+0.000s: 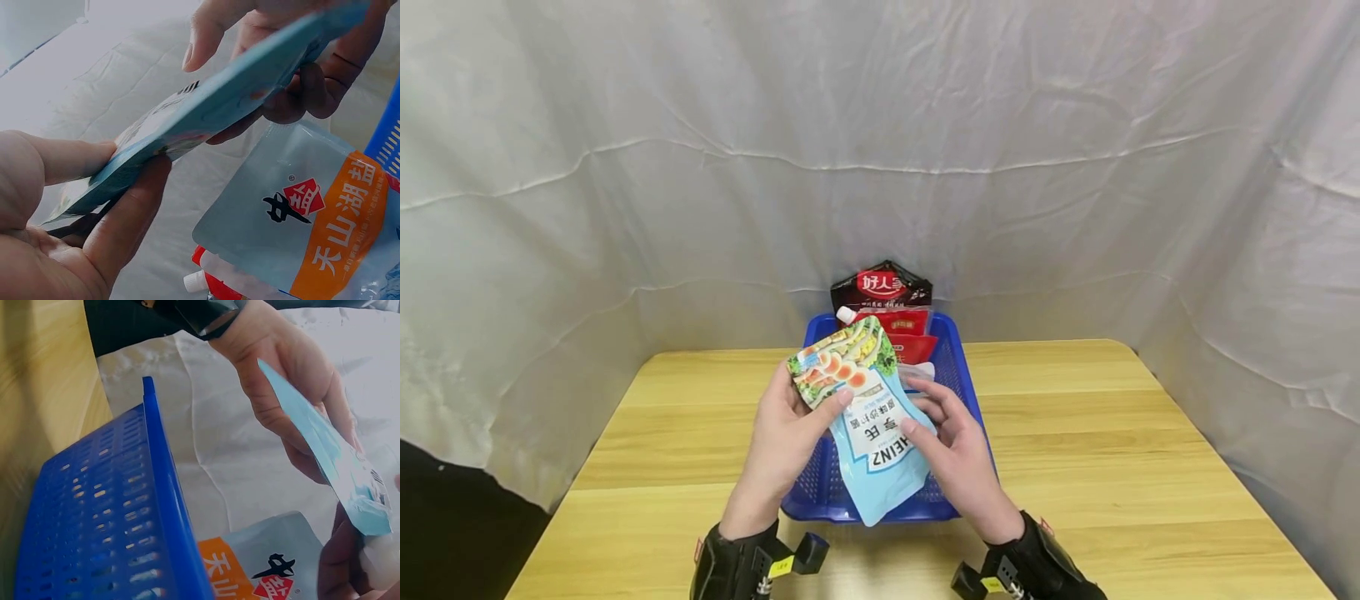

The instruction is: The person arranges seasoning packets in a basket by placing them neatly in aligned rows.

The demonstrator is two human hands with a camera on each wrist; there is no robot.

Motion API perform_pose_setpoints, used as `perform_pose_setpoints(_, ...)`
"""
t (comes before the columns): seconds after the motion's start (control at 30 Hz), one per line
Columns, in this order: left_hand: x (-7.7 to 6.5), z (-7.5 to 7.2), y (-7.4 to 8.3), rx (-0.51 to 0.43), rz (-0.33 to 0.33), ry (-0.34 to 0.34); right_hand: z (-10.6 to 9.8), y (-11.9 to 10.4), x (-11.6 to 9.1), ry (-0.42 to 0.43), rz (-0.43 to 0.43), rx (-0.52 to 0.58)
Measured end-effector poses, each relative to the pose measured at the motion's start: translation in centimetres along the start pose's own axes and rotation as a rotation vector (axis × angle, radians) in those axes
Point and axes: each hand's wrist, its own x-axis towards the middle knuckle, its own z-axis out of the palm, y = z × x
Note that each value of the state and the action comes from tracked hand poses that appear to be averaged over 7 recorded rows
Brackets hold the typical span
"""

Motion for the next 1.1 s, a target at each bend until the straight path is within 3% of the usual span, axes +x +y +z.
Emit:
perform_pose_setpoints(0.2,-0.1,-0.1,0.1,-0.075,0.018,0.075,0.3,0.0,-0.1,0.077,0.007,0.096)
perform_pose_setpoints(0.43,-0.2,-0.1,0.1,-0.170,0.046,0.121,0.8,-0.1,-0.3,0.100,0.070,0.241)
perform_pose_setpoints(0.8,-0.2,0.1,0.3,-0.194,0.051,0.116,1.3,0.2,-0.7,0.101,0.158,0.333)
perform_pose_setpoints(1.1,-0.2,-0.1,0.3,-0.177,0.052,0.094,1.1,0.4,-0.7,0.091,0.113,0.343)
